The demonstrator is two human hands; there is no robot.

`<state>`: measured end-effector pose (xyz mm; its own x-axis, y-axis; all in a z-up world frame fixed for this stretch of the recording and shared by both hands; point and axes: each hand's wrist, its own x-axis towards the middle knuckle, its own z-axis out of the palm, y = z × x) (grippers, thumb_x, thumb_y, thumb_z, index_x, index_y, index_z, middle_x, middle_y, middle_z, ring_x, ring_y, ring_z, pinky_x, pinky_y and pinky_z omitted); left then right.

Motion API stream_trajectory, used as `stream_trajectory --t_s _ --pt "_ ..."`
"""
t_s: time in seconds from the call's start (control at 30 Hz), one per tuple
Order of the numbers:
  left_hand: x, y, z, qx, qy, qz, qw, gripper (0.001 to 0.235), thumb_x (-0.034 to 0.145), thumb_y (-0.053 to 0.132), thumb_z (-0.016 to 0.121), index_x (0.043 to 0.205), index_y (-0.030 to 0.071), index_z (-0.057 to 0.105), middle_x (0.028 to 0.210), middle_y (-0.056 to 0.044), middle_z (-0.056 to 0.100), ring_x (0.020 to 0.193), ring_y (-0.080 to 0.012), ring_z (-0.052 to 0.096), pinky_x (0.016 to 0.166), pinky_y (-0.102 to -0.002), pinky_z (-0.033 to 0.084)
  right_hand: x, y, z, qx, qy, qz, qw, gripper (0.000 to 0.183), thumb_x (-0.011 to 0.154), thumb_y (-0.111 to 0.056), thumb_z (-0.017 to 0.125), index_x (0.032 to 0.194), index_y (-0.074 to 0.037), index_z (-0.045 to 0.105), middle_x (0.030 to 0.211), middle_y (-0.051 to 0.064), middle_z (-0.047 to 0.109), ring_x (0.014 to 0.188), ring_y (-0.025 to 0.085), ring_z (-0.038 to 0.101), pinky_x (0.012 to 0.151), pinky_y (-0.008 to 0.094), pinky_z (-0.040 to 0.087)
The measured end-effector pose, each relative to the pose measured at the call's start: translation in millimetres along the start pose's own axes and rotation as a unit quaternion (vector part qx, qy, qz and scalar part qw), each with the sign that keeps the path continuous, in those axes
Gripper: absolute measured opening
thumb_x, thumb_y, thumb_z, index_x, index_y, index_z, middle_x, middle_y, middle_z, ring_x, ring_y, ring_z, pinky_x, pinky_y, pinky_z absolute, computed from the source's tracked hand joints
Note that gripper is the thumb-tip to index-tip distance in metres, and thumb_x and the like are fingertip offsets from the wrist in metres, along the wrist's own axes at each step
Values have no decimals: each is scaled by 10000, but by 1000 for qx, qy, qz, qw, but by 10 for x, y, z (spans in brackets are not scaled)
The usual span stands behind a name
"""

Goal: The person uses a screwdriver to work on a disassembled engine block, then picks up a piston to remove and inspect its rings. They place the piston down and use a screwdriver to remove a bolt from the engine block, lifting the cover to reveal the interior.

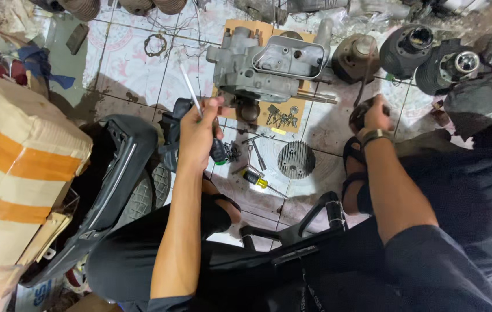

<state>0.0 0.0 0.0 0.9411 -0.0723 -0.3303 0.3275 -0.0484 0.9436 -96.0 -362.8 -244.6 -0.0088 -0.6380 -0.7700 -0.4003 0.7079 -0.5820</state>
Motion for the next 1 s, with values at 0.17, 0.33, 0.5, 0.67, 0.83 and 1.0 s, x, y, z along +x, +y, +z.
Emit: stream_trajectory --t_s 0.17,0.33,0.5,0.67,0.83,1.0 --pt "-2 4 -31 15 29 -19 999 266 948 222 525 1042 1 639 826 -169 672 376 -82 468 398 -203 411 757 691 269 -38 -7 7 999 1036 804 -606 790 1410 -226 39 1452 215 236 1276 317 404 930 527 465" --pt "13 -113 -130 -13 55 -31 998 255 946 214 530 1024 -5 632 806 -184 668 368 -98 470 403 -218 437 798 1308 640 -36 24 -164 986 1148 857 -468 835 1453 -58 -57 1471 350 74 1354 460 249 1049 605 344" --pt "29 -184 -223 -14 79 -43 996 253 945 200 529 1028 -15 633 803 -202 669 368 -117 483 407 -224 444 -49 1106 570 -251 25 -122 960 1066 880 -648 719 1370 -67 -29 1431 253 83 1308 370 236 1048 589 346" --pt "41 -260 -274 -19 96 -51 994 256 938 210 545 1028 -13 633 803 -203 661 372 -128 483 407 -224 436 221 1382 758 -238 74 -154 956 1038 821 -576 801 1378 -153 34 1415 238 145 1266 381 313 1021 523 389" --pt "61 -365 -297 -20 107 -58 992 252 934 219 558 1011 -6 644 789 -192 653 374 -126 472 406 -229 437 259 1298 796 -254 35 -117 960 1083 783 -618 836 1413 -229 45 1418 307 3 1278 398 385 968 514 486" --pt "70 -536 -289 -27 99 -65 993 262 931 229 557 1021 -4 640 762 -173 635 383 -122 476 401 -223 431 233 1237 907 -279 24 -103 954 942 724 -615 848 1275 -213 199 1362 276 75 1238 382 412 943 482 504"
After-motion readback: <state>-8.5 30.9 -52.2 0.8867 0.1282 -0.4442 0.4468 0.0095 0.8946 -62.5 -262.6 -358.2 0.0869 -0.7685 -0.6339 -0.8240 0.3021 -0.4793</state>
